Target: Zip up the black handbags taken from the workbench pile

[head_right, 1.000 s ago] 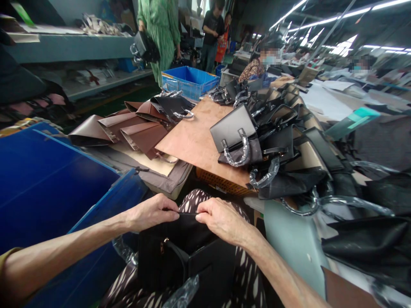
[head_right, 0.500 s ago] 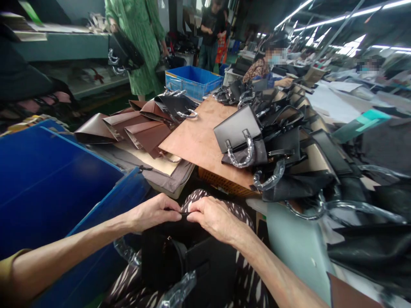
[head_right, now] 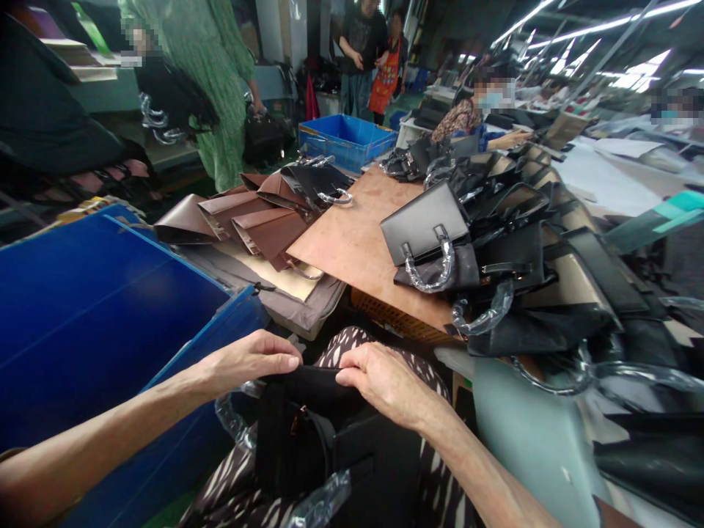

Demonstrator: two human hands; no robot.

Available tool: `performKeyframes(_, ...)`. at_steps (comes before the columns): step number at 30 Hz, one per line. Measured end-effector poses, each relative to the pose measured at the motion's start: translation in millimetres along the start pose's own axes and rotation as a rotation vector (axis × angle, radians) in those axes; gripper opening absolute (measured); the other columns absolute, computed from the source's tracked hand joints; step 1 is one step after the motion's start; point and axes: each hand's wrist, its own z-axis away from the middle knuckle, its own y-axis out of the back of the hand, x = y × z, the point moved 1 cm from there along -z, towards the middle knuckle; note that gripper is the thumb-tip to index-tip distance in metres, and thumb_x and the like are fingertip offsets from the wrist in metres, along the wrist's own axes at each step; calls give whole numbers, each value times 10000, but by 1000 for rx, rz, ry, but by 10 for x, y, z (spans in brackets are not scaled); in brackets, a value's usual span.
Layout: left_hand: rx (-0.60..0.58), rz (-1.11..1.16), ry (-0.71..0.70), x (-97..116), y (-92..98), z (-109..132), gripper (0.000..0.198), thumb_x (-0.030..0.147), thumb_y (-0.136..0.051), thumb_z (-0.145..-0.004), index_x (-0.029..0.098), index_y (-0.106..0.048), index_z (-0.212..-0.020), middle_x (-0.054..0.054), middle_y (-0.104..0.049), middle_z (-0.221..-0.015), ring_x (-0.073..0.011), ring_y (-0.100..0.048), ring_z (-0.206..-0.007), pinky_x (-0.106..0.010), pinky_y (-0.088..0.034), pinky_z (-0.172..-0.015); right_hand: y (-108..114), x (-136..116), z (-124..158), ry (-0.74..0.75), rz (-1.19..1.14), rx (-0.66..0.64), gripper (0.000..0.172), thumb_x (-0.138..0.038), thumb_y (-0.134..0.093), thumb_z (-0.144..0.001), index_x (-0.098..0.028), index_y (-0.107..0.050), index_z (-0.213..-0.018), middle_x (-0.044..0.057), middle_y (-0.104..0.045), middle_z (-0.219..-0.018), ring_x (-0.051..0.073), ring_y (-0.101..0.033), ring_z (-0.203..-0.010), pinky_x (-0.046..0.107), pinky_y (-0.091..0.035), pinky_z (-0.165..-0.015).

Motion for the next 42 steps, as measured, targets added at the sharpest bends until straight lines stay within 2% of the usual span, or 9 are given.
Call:
performKeyframes(7,18,-39,29,-34,-85,-107,250,334,-541,-723,115,-655,-763,8,-535,-662,-106,-449,-599,-193,-324,-529,-10,-1,31,-33,21,7,281,-328,-431,-812,-175,-501,-586,-48,-437,-553,92,-414,-551,223,-244,-521)
performKeyframes(16,9,-216,-125,9,-86,-101,142,231,-516,-725,125,-610,-717,14,-539,-731,-110,-474,-667,-197,-351,-614,-15,-15,35,-34,46,-2,273,-316,-428,-811,-183,-538,-600,-52,-445,-538,91,-417,-541,227,-238,-522)
performKeyframes(20,6,-189,-142,-12,-74,-82,164,246,-501,-745,117,-601,-734,7,-548,-741,-117,-484,-680,-198,-368,-644,27,-57,32,-24,57,-24,156,-339,-522,-757,-218,-620,-752,-22,-593,-701,139,-512,-697,230,-290,-593)
performKeyframes(22,1,-168,-138,-16,-66,-75,177,261,-507,-748,113,-604,-745,3,-551,-745,-119,-485,-681,-197,-372,-641,34,-105,4,-21,47,-32,174,-350,-578,-712,-235,-635,-829,-3,-625,-797,168,-530,-785,235,-310,-632)
performKeyframes(25,4,-164,-164,-23,-66,-72,182,271,-519,-756,116,-613,-765,3,-555,-751,-120,-488,-692,-194,-372,-643,4,-196,-89,32,3,-34,201,-354,-561,-726,-260,-643,-883,-3,-627,-848,169,-527,-830,235,-319,-667)
performKeyframes(31,-26,-103,-215,-57,-18,-15,296,382,-528,-775,114,-638,-835,-20,-578,-816,-140,-498,-758,-206,-377,-708,-116,-284,-258,97,-30,-39,223,-308,-468,-778,-183,-601,-649,-39,-474,-550,108,-454,-599,212,-273,-552)
performKeyframes(34,-34,-27,-114,-69,38,61,415,485,-445,-805,118,-629,-869,-12,-571,-774,-130,-478,-700,-210,-371,-660,-131,-283,-263,80,-43,-23,231,-314,-467,-777,-180,-567,-619,-43,-457,-549,99,-425,-574,212,-256,-539)
performKeyframes(37,23,-11,14,-78,57,128,484,530,-374,-822,118,-625,-863,4,-533,-678,-113,-443,-615,-199,-338,-562,-130,-279,-258,76,-42,-38,233,-310,-467,-776,-176,-551,-604,-44,-453,-544,94,-411,-561,211,-246,-531)
performKeyframes(42,86,-148,-47,-97,-16,122,322,422,-568,-731,109,-639,-756,10,-512,-677,-102,-437,-600,-193,-322,-533,-156,-271,-276,109,-17,-26,248,-311,-468,-780,-172,-537,-586,-51,-424,-525,89,-394,-549,216,-236,-522)
